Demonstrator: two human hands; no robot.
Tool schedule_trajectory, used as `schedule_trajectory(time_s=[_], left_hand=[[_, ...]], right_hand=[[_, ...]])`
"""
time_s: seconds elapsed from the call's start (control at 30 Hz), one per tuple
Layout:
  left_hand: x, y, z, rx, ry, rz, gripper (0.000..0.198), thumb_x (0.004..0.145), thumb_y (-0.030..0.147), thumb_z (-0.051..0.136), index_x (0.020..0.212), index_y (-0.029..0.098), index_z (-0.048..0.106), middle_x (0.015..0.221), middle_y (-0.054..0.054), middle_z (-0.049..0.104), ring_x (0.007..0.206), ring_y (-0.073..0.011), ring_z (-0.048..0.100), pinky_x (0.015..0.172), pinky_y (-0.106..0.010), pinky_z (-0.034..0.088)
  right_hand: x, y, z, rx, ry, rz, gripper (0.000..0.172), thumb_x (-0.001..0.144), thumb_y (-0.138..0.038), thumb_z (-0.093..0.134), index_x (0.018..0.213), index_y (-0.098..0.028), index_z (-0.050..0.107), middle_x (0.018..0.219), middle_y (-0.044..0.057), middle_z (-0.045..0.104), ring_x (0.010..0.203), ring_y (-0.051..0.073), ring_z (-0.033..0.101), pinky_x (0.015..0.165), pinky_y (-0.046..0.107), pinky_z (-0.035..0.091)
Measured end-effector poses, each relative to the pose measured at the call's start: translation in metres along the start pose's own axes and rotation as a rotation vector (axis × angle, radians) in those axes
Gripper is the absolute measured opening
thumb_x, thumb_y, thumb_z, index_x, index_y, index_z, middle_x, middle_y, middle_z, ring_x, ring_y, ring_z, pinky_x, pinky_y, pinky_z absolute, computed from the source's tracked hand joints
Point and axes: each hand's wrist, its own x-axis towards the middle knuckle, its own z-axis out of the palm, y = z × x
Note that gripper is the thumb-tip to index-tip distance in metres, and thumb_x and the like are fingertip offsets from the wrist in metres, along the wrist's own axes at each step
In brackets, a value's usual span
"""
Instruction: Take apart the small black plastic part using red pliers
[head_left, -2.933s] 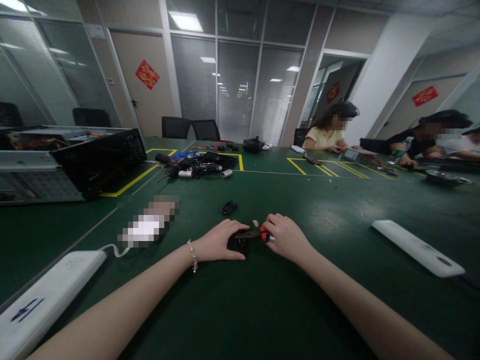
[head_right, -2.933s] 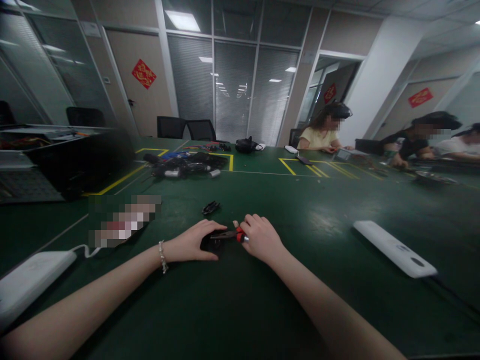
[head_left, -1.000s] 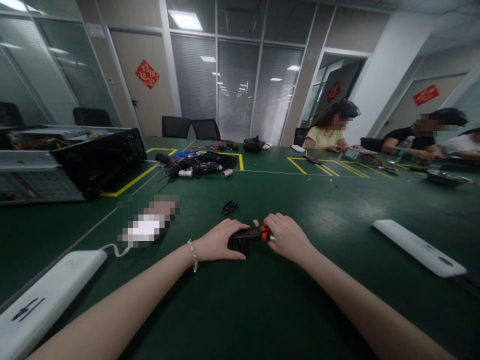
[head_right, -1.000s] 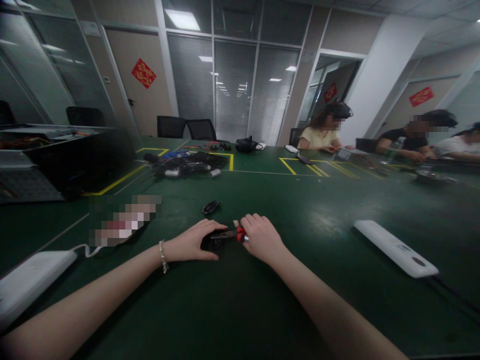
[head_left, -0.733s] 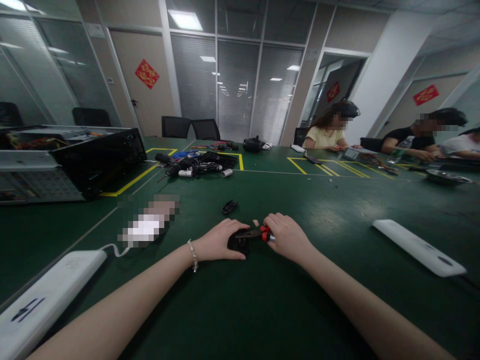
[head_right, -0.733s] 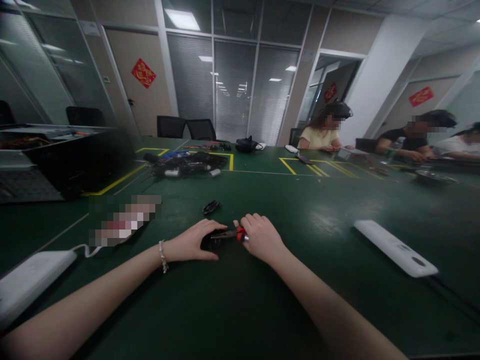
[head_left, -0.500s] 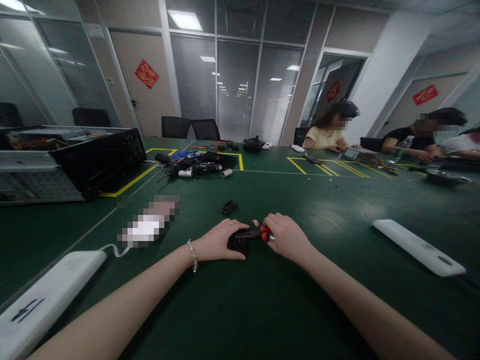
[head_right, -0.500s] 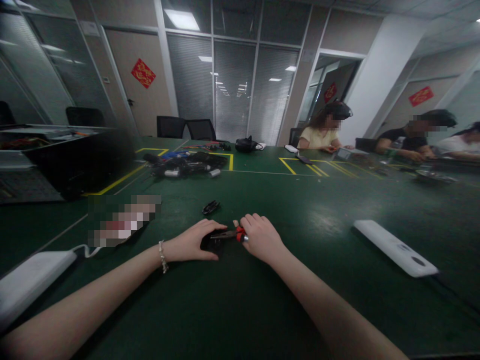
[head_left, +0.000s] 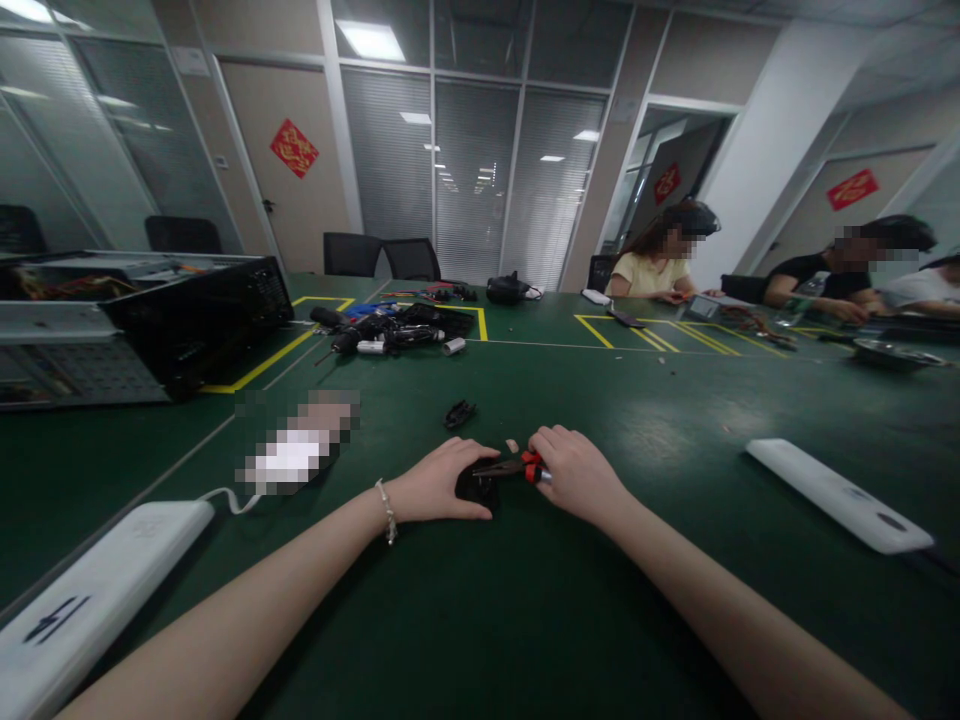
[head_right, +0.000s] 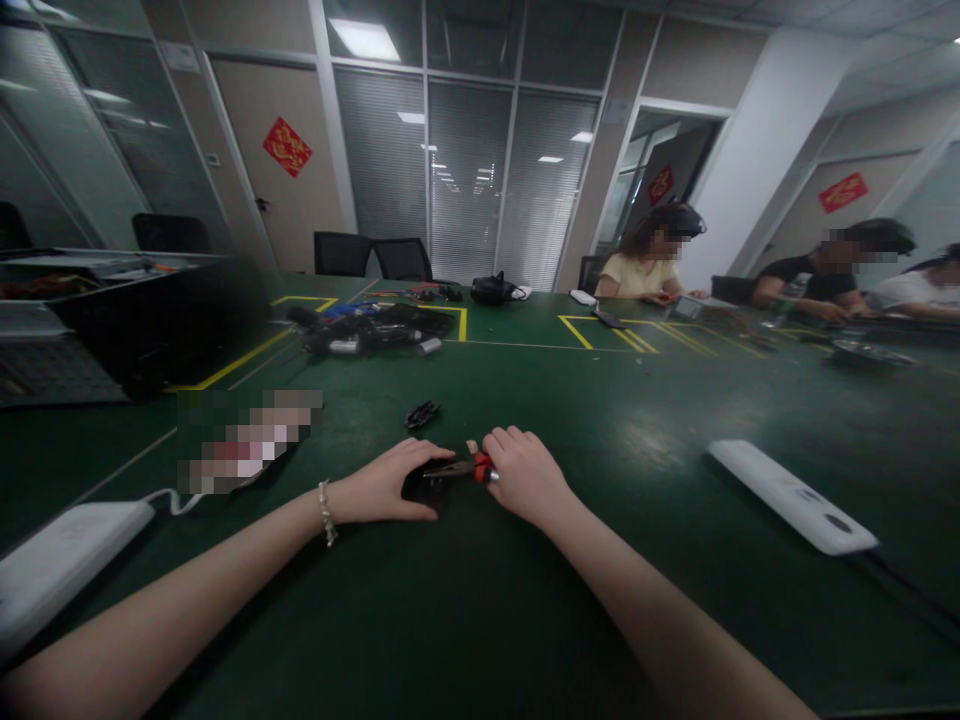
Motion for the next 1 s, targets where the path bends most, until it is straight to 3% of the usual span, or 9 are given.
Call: schedule_trajectory(time_s=[1.0], left_hand=[[0.0001, -0.0011, 0.0016, 0.004, 0.002, -0.011, 0.069, 0.065, 0.046, 0.068, 0.124, 0.025, 0.039, 0.115, -0.006, 0.049, 0.103, -0.0245, 0.046, 0.087, -0.038, 0.037]], right_hand=[[-0.0009, -0.0011, -0.0029, -0.012, 0.016, -0.003, 0.019, 0.067, -0.019, 0.056, 0.085, -0.016, 0.051, 0.085, 0.006, 0.055, 0.074, 0.017, 0.047, 0.064, 0.027, 0.033]])
